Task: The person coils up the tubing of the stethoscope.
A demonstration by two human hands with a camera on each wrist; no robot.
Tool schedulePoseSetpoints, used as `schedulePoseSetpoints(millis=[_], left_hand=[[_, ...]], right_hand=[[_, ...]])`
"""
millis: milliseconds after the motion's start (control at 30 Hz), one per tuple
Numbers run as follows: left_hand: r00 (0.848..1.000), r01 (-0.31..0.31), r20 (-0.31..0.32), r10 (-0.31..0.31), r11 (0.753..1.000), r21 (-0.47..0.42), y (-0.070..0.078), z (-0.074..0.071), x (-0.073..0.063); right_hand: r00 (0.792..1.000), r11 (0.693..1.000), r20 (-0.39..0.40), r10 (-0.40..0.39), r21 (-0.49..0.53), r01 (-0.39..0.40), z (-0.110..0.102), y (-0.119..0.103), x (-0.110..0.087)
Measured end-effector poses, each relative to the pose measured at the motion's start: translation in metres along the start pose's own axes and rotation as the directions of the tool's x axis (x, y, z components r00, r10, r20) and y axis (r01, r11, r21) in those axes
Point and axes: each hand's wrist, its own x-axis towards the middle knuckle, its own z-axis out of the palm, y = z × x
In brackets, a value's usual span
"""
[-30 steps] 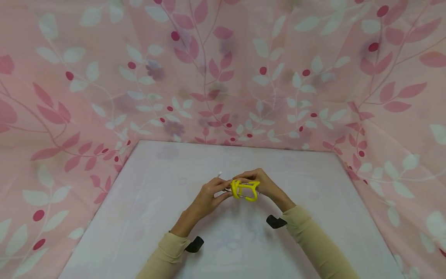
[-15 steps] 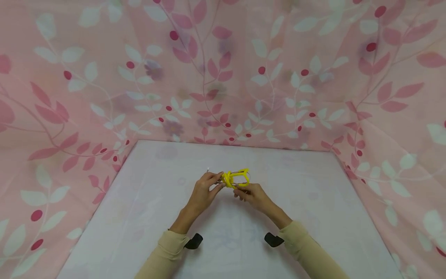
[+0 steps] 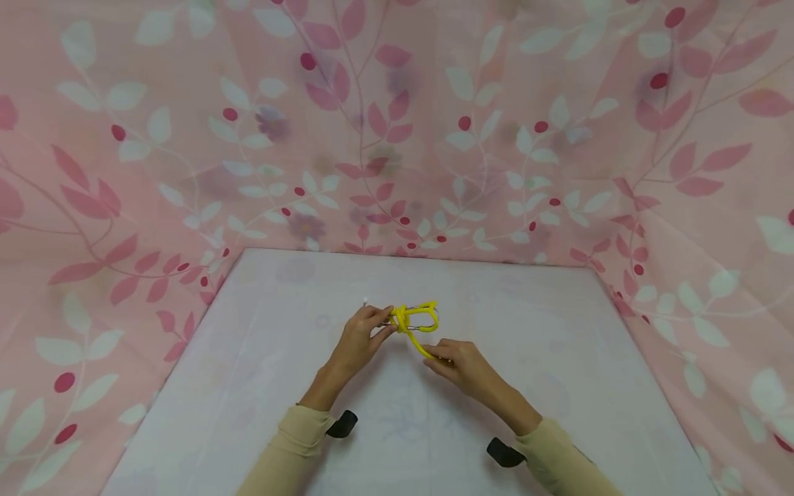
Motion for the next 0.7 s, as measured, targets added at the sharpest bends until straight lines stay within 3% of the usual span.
schedulePoseSetpoints(millis=[167, 433, 567, 700], left_hand=[[1.0, -0.001, 0.019, 0.0, 0.998, 0.056, 0.003, -0.001, 0.0], [0.994, 0.018, 0.11, -0.026, 0.997, 0.078, 0.011, 0.001, -0.001], [0.992, -0.011, 0.125, 0.001, 0.997, 0.083, 0.016, 0.004, -0.002], [0.988, -0.04, 0.154, 0.026, 0.996, 0.083, 0.021, 0.008, -0.004]], right_hand=[[0.998, 0.977, 0.001, -0.055, -0.205, 0.054, -0.014, -0.019, -0.001], [0.973, 0.868, -0.038, -0.226, -0.461, 0.184, -0.037, -0.039, 0.015], [0.96, 0.831, -0.033, -0.278, -0.51, 0.223, -0.047, -0.041, 0.023], [0.953, 0.832, -0.019, -0.303, -0.492, 0.255, -0.055, -0.038, 0.029]])
